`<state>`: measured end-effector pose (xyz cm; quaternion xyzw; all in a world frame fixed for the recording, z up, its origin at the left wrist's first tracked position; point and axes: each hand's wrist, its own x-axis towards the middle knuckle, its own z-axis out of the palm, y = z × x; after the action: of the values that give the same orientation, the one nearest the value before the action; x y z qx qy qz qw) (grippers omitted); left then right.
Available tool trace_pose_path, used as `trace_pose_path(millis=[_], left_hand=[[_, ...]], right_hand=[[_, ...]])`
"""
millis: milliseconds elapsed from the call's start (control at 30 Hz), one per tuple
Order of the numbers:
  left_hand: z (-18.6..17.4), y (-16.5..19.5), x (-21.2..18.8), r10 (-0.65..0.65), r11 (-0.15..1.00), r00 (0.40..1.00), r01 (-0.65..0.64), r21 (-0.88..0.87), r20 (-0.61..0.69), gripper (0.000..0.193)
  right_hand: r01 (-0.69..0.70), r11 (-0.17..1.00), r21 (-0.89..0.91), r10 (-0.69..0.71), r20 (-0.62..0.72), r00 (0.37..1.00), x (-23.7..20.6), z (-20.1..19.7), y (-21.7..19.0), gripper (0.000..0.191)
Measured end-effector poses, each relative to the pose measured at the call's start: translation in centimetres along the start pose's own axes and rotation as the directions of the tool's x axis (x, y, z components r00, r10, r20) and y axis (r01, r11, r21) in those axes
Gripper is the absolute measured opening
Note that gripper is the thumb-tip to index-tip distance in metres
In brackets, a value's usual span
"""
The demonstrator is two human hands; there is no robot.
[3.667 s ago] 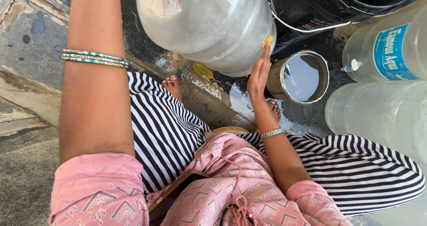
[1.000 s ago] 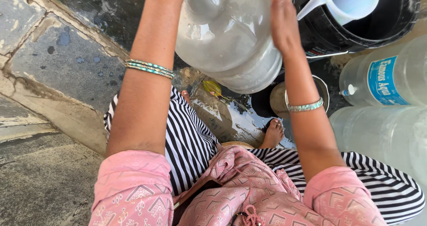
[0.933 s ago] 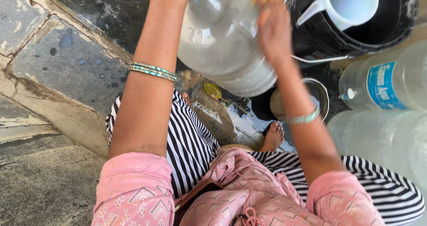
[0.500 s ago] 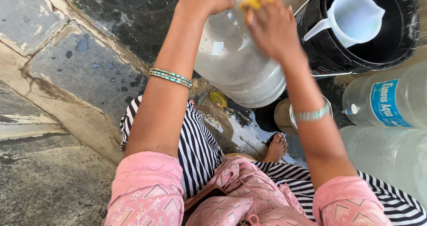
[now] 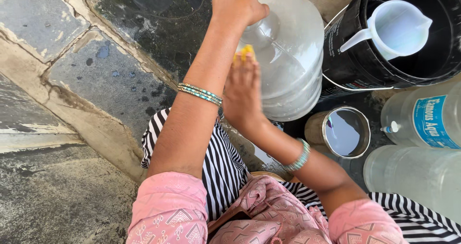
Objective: The person scrubs the exterior of a large plastic water dispenser using a yellow sponge and soapy water from a metal pot. They rotate the dispenser to clean different sides and repeatedly dip the sponge into the pot.
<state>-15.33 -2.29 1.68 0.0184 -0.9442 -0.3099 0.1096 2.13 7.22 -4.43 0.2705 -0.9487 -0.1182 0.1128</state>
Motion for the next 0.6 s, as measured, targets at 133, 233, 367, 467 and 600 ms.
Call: trace_pose_path(millis=[133, 233, 367, 467, 600], left_hand=[[-0.9, 1.4, -0.6, 0.074, 0.997, 0.994, -0.077, -0.026, -0.078, 0.056], [-0.9, 2.5, -0.9, 0.093, 0.995, 0.992, -0.096, -0.022, -0.09, 0.061], [-0.5, 3.1, -1.0, 0.123, 0.992, 0.987, -0.125, -0.009, -0.106, 0.062], [-0.2, 2.9, -0.9, 0.113, 0.993, 0.989, -0.115, -0.015, -0.092, 0.058], [0.2, 2.3, -0.5, 0.022, 1.0, 0.999, -0.021, -0.004, 0.037, 0.048]], right_hand=[[0.086, 0.8, 0.594, 0.045, -0.202, 0.978, 6.8, 3.3, -1.2, 0.072], [-0.021, 0.758, 0.652, -0.103, 0.152, 0.983, 10.6, 5.1, 0.4, 0.072], [0.002, 0.742, 0.67, -0.151, 0.165, 0.975, 9.9, 5.8, 0.6, 0.072], [0.126, 0.735, 0.666, -0.091, -0.088, 0.992, 5.7, 5.4, -0.9, 0.071], [0.216, 0.902, 0.374, -0.161, -0.172, 0.972, 0.6, 3.5, -0.3, 0.071]])
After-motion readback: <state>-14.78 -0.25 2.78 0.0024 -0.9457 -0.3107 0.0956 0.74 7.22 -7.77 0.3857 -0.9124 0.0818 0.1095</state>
